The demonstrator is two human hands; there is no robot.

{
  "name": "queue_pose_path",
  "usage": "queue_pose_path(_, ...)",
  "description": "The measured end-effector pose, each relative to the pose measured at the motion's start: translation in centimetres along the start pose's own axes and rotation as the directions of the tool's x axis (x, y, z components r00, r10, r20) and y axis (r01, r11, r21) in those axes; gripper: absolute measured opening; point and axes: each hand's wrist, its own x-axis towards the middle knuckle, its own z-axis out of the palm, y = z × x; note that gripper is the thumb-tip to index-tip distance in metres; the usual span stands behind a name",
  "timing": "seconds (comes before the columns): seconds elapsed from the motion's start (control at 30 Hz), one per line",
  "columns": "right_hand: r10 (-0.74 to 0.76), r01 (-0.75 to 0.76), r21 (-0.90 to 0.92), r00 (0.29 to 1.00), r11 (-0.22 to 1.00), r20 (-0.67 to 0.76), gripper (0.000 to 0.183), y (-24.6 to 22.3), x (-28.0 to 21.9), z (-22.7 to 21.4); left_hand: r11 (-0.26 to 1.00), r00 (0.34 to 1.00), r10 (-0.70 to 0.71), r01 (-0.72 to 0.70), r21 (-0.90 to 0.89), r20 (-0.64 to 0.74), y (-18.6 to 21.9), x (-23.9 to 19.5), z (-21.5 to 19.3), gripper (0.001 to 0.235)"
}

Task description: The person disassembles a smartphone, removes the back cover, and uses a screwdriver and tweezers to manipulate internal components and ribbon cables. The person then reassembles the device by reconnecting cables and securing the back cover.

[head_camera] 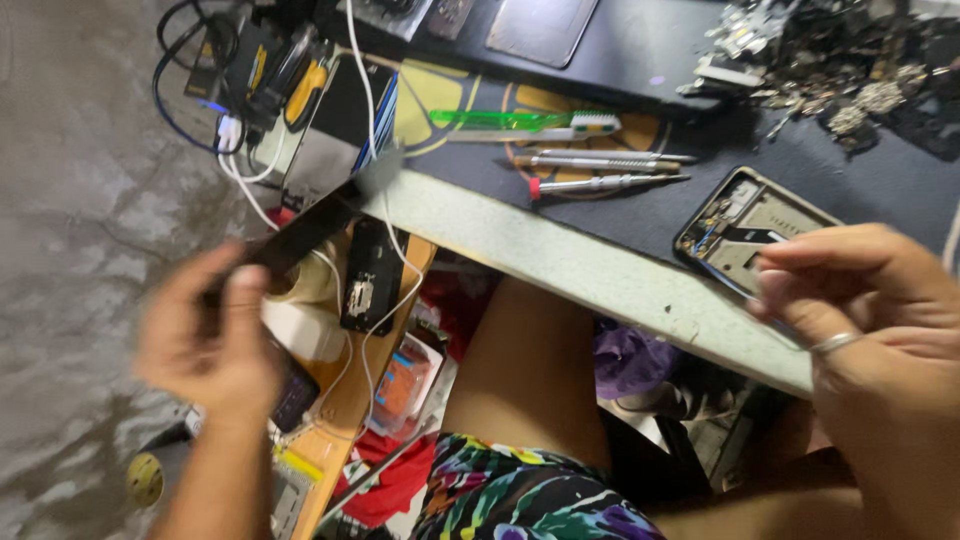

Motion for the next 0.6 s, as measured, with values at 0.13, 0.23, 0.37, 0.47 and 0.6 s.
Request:
queue_pose_path(0.13, -0.048, 0.048, -0.072, 0.999, 0.996, -0.002, 0.018, 1.2, 0.3, -0.8, 0.960, 0.985, -0.171, 0.158, -0.230, -0.038, 0.8, 0.5, -3.4, 0.023)
queue_pose_path(0.23, -0.075, 0.073, -0.117, 0.997, 0.990, -0.010, 0.009, 1.6, 0.0, -1.1, 0.975, 0.991, -0.133, 0.125, -0.184, -0.034, 1.6, 0.8, -4.1, 0.023)
queue_pose_path(0.37, -0.074, 0.071, -0.187, 0.997, 0.980, -0.007, 0.015, 1.3, 0.1, -1.3, 0.980, 0.981, -0.195, 0.196, -0.035, 0.009, 3.6, 0.3, -4.0, 0.019)
queue_pose_path(0.47, -0.073, 0.073, -0.074, 0.997, 0.995, 0.003, 0.017, 1.1, 0.4, -1.3, 0.982, 0.989, -0.147, 0.148, -0.118, 0.021, 4.7, 0.1, -2.8, 0.021)
queue_pose_path(0.6, -0.057, 0.057, -0.044, 0.998, 0.997, -0.007, 0.019, 1.0, 0.6, -1.3, 0.976, 0.977, 0.200, -0.192, -0.100, 0.076, 4.7, 2.0, 0.2, 0.014)
